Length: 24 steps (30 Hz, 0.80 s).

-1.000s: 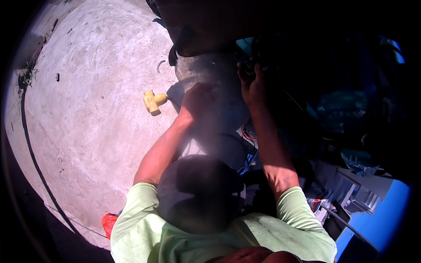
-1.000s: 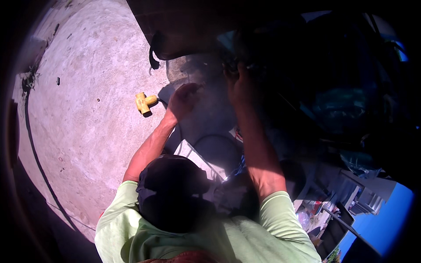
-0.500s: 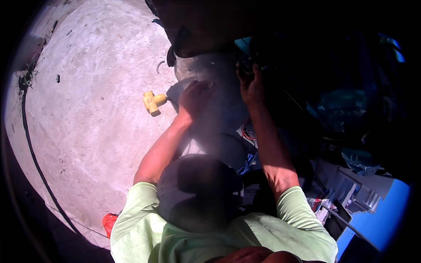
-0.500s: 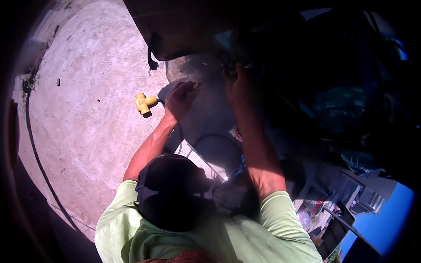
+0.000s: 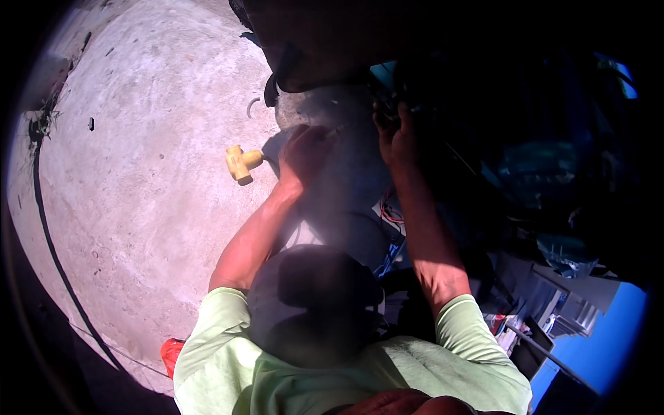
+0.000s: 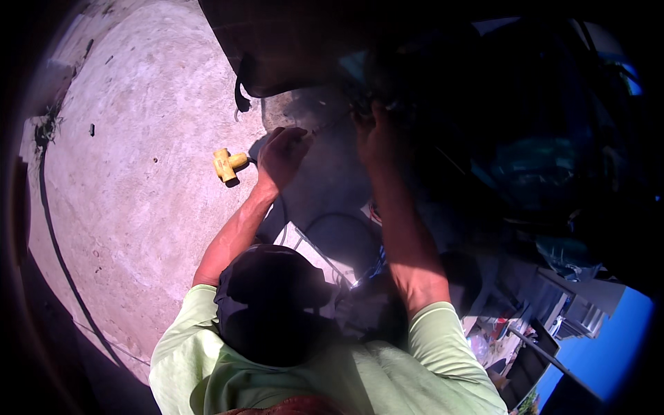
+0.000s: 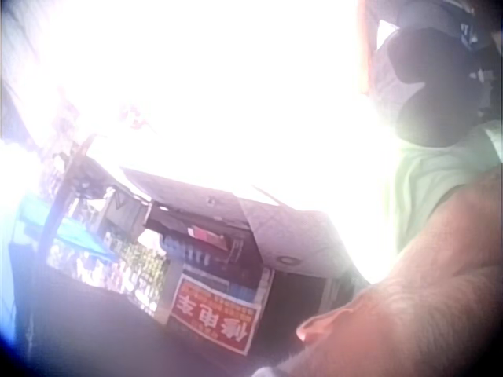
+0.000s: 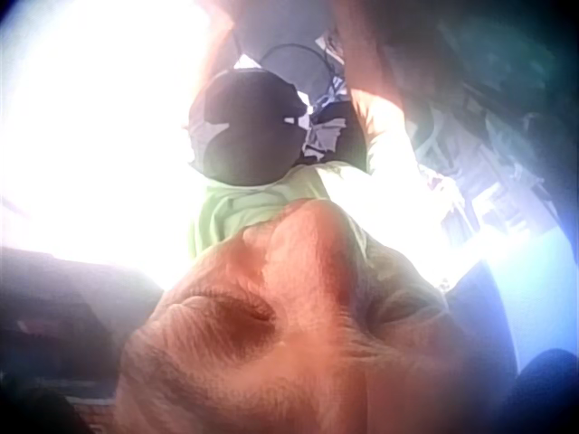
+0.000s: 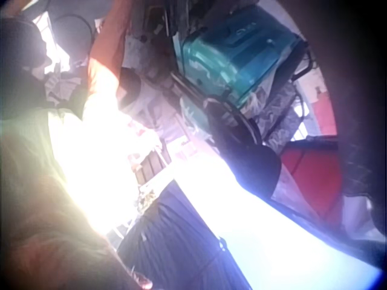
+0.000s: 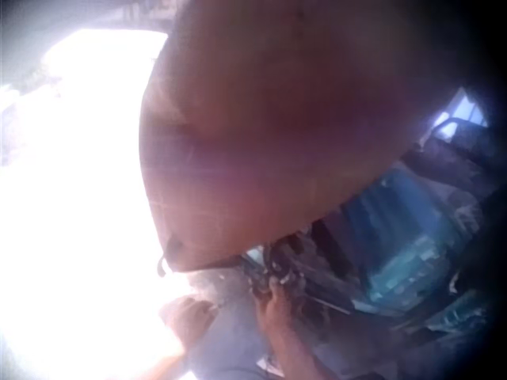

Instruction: The person uses a screwdriver to work on the wiring and internal components of a scooter while sitting on the ground.

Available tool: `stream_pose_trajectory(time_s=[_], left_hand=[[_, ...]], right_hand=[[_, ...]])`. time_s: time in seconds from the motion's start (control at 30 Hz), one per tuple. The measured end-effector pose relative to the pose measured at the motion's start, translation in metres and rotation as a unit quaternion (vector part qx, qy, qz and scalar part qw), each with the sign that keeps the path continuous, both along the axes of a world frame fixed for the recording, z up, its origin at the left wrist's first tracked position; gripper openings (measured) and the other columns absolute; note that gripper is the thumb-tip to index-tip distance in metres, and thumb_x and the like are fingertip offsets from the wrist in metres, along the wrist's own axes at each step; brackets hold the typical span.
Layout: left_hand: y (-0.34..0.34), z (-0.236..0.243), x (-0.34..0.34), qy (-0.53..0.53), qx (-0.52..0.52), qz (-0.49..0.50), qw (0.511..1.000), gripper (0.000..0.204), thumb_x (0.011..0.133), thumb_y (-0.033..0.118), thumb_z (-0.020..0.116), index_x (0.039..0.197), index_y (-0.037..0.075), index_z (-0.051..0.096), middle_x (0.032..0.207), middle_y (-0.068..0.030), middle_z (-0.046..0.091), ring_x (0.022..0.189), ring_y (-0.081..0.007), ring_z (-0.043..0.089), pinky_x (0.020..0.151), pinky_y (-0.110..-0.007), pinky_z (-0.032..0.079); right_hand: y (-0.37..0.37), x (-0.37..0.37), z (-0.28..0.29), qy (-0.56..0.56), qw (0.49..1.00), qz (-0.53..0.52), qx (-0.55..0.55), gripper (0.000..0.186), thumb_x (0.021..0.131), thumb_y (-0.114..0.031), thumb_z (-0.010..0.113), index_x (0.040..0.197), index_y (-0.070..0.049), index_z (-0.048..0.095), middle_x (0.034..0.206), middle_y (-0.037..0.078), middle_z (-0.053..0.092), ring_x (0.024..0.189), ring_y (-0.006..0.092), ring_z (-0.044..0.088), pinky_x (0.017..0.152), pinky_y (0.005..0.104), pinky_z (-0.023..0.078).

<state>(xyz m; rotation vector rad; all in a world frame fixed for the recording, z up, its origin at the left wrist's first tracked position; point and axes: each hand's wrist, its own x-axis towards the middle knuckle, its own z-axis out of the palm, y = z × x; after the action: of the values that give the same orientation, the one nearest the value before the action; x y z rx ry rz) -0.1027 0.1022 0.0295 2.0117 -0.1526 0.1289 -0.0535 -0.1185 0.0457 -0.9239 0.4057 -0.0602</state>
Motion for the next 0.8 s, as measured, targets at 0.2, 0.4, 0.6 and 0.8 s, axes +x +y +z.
stream_pose_trajectory(time_s=[0.2,0.4,0.6,0.8], left_hand=[[0.008,-0.034,0.009,0.075,-0.076,-0.19,0.976,0.027,0.09,0.017,0.063,0.115,0.007,0.066,0.103,-0.0107,0.069,0.074,-0.0183,0.066,0.07,-0.029,0.052],[-0.006,0.025,-0.008,0.01,0.048,-0.058,0.997,0.03,0.087,0.009,0.062,0.116,0.01,0.066,0.104,-0.0118,0.067,0.081,-0.0181,0.066,0.074,-0.027,0.053],[0.002,-0.048,-0.006,0.121,-0.176,-0.141,0.967,0.027,0.089,0.004,0.061,0.115,0.005,0.065,0.098,-0.0078,0.066,0.082,-0.0181,0.066,0.07,-0.031,0.054],[-0.008,-0.014,0.0,0.264,-0.256,-0.144,0.919,0.023,0.089,0.006,0.063,0.112,0.004,0.065,0.094,-0.0071,0.066,0.078,-0.0186,0.067,0.068,-0.033,0.053]], right_hand=[[-0.004,0.0,-0.003,-0.008,0.998,0.032,-0.061,0.037,0.096,-0.029,0.062,0.128,-0.011,0.055,0.116,0.008,0.065,0.101,0.0246,0.065,0.082,0.0365,0.055],[-0.018,-0.001,-0.031,-0.087,0.943,0.037,-0.319,0.037,0.096,-0.029,0.062,0.128,-0.011,0.055,0.113,0.007,0.066,0.1,0.0247,0.066,0.082,0.0363,0.055],[-0.005,0.001,-0.012,-0.035,0.994,0.031,-0.101,0.036,0.095,-0.029,0.063,0.125,-0.011,0.057,0.112,0.007,0.066,0.099,0.0246,0.066,0.081,0.0366,0.055],[-0.013,-0.002,-0.021,-0.066,0.983,0.033,-0.165,0.039,0.095,-0.03,0.063,0.128,-0.011,0.055,0.115,0.008,0.065,0.099,0.0255,0.066,0.081,0.0363,0.055]])
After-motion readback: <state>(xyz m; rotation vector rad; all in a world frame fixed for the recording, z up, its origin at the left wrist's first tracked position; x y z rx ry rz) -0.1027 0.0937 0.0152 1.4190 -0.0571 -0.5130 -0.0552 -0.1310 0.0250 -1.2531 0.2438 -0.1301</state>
